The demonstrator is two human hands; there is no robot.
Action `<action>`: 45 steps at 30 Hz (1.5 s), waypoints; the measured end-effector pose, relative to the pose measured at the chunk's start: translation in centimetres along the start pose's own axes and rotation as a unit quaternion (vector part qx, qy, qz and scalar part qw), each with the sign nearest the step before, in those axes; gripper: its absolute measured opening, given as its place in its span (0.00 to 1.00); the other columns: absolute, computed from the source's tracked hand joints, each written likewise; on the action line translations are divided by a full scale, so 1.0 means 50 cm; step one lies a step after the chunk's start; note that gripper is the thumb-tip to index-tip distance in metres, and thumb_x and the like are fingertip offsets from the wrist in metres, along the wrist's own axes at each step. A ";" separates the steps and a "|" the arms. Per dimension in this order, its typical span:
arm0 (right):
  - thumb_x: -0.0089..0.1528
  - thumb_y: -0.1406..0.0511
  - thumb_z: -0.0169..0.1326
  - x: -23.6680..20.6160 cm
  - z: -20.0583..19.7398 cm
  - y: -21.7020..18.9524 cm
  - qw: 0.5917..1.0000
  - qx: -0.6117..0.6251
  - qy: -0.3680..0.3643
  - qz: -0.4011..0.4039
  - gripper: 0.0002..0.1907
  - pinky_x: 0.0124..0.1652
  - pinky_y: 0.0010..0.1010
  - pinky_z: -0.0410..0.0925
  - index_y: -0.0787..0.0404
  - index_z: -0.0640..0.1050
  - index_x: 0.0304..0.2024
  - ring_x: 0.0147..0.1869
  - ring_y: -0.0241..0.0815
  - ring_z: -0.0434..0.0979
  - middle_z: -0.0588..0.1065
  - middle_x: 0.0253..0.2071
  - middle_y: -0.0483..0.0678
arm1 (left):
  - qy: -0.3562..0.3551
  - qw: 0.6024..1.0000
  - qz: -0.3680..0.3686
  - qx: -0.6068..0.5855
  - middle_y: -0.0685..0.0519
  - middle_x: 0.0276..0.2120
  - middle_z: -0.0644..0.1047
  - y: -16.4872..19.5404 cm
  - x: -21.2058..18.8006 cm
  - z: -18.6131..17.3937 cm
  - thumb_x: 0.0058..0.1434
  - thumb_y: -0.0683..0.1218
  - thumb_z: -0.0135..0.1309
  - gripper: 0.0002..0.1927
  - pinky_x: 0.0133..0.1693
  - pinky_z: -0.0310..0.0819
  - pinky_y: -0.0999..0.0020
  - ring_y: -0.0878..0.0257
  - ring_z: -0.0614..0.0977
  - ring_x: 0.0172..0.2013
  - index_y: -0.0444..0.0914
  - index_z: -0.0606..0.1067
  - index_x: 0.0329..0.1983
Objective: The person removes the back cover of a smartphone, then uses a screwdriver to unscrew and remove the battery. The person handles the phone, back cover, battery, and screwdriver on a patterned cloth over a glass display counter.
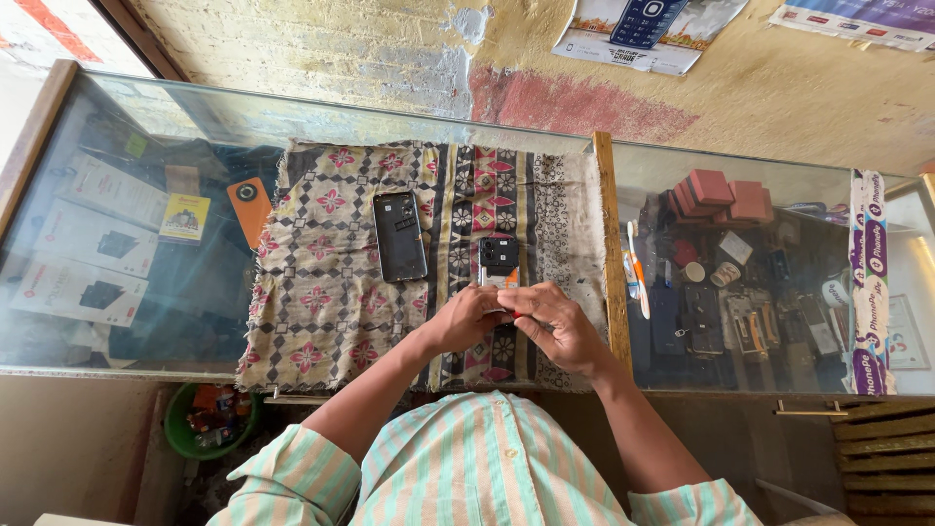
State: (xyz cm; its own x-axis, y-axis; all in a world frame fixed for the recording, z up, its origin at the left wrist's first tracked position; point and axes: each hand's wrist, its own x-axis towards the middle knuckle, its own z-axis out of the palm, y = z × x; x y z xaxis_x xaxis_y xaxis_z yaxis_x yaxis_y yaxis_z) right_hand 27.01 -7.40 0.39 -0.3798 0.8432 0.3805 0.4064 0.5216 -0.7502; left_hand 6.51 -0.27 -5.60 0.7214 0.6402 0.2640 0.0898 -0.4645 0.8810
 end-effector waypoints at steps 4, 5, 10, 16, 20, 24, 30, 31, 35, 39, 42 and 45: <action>0.61 0.69 0.65 -0.015 0.017 0.021 0.998 0.006 0.023 0.062 0.16 0.43 0.25 0.74 0.49 0.86 0.51 0.44 0.35 0.76 0.72 0.42 0.44 | 0.019 0.999 -0.026 0.002 0.44 0.38 0.81 0.026 0.005 -0.008 0.56 0.39 0.61 0.09 0.44 0.77 0.54 0.47 0.83 0.41 0.34 0.78 0.41; 0.62 0.69 0.64 -0.021 0.022 0.024 0.998 0.010 0.036 0.059 0.16 0.43 0.24 0.75 0.48 0.85 0.51 0.44 0.33 0.77 0.74 0.42 0.43 | 0.023 0.999 -0.047 -0.007 0.44 0.38 0.81 0.033 0.005 -0.010 0.55 0.39 0.62 0.10 0.44 0.77 0.54 0.48 0.84 0.41 0.34 0.77 0.40; 0.61 0.69 0.63 -0.021 0.025 0.023 0.993 -0.026 0.071 0.090 0.16 0.42 0.25 0.75 0.49 0.83 0.52 0.43 0.32 0.81 0.79 0.40 0.42 | -0.002 0.999 -0.039 -0.014 0.44 0.40 0.81 0.047 0.005 -0.027 0.59 0.42 0.61 0.11 0.44 0.76 0.54 0.47 0.83 0.42 0.33 0.77 0.44; 0.61 0.70 0.61 -0.003 0.007 0.004 0.995 -0.079 0.059 -0.028 0.16 0.50 0.34 0.73 0.53 0.81 0.52 0.52 0.41 0.77 0.81 0.46 0.46 | -0.038 0.997 -0.052 -0.030 0.45 0.40 0.83 0.027 0.002 -0.028 0.65 0.42 0.57 0.10 0.43 0.79 0.57 0.49 0.86 0.41 0.36 0.79 0.49; 0.56 0.67 0.67 -0.008 0.019 0.008 0.996 -0.029 0.077 0.019 0.17 0.42 0.29 0.74 0.51 0.84 0.48 0.43 0.38 0.77 0.77 0.40 0.46 | -0.003 0.998 -0.061 -0.016 0.44 0.40 0.82 0.033 0.003 -0.012 0.62 0.42 0.60 0.12 0.42 0.78 0.57 0.49 0.85 0.40 0.35 0.78 0.48; 0.59 0.69 0.66 -0.011 0.031 0.015 0.995 -0.015 0.093 0.044 0.16 0.41 0.26 0.76 0.51 0.84 0.49 0.41 0.36 0.81 0.79 0.40 0.44 | 0.018 0.998 -0.035 -0.041 0.43 0.40 0.82 0.046 0.004 -0.012 0.57 0.40 0.60 0.13 0.40 0.78 0.56 0.48 0.85 0.38 0.33 0.76 0.45; 0.65 0.71 0.57 0.004 0.013 -0.003 0.999 -0.018 0.047 0.006 0.15 0.50 0.34 0.75 0.57 0.81 0.55 0.52 0.44 0.79 0.82 0.50 0.48 | -0.040 0.993 -0.110 -0.033 0.43 0.35 0.84 0.038 -0.002 -0.016 0.64 0.41 0.58 0.11 0.37 0.77 0.59 0.51 0.85 0.31 0.36 0.79 0.50; 0.66 0.71 0.56 0.005 0.010 -0.006 0.999 -0.022 0.036 -0.006 0.15 0.53 0.37 0.74 0.59 0.80 0.56 0.54 0.47 0.78 0.82 0.52 0.50 | -0.032 0.994 -0.094 -0.034 0.43 0.35 0.84 0.035 -0.002 -0.014 0.65 0.41 0.58 0.11 0.37 0.78 0.60 0.52 0.85 0.32 0.36 0.80 0.50; 0.63 0.65 0.59 0.003 0.016 0.002 0.997 -0.043 0.049 -0.027 0.18 0.56 0.41 0.72 0.61 0.78 0.56 0.58 0.49 0.77 0.80 0.54 0.53 | -0.001 0.988 -0.142 -0.055 0.47 0.39 0.84 0.033 -0.004 -0.001 0.60 0.42 0.60 0.13 0.35 0.79 0.60 0.51 0.86 0.29 0.36 0.78 0.48; 0.58 0.60 0.65 -0.011 0.038 0.031 0.990 -0.063 0.123 0.036 0.17 0.48 0.33 0.76 0.56 0.80 0.48 0.49 0.40 0.81 0.80 0.45 0.47 | 0.042 0.998 -0.049 -0.009 0.47 0.40 0.83 0.045 0.002 0.009 0.57 0.41 0.62 0.12 0.41 0.80 0.58 0.51 0.86 0.39 0.35 0.77 0.43; 0.58 0.61 0.67 -0.022 0.036 0.039 0.987 -0.071 0.122 0.071 0.13 0.43 0.29 0.77 0.54 0.83 0.45 0.44 0.36 0.83 0.82 0.41 0.44 | 0.050 0.998 -0.038 -0.003 0.46 0.40 0.83 0.052 0.001 0.006 0.57 0.42 0.64 0.13 0.43 0.79 0.56 0.50 0.86 0.41 0.34 0.76 0.43; 0.62 0.66 0.63 -0.018 0.023 0.029 0.993 -0.062 0.089 0.040 0.12 0.46 0.30 0.77 0.56 0.83 0.48 0.47 0.39 0.83 0.82 0.43 0.45 | 0.017 0.997 -0.068 -0.019 0.45 0.41 0.83 0.049 -0.003 -0.006 0.60 0.42 0.61 0.14 0.43 0.79 0.55 0.49 0.85 0.42 0.34 0.77 0.48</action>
State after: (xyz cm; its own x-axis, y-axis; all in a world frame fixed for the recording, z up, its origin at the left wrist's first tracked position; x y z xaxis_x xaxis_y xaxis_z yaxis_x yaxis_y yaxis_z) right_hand 27.01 -7.57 -1.65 -0.1932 0.8867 0.4199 0.5336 0.4542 -0.7135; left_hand 6.44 -1.33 -3.38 0.6805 0.7163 0.1546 0.1576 -0.3491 0.9238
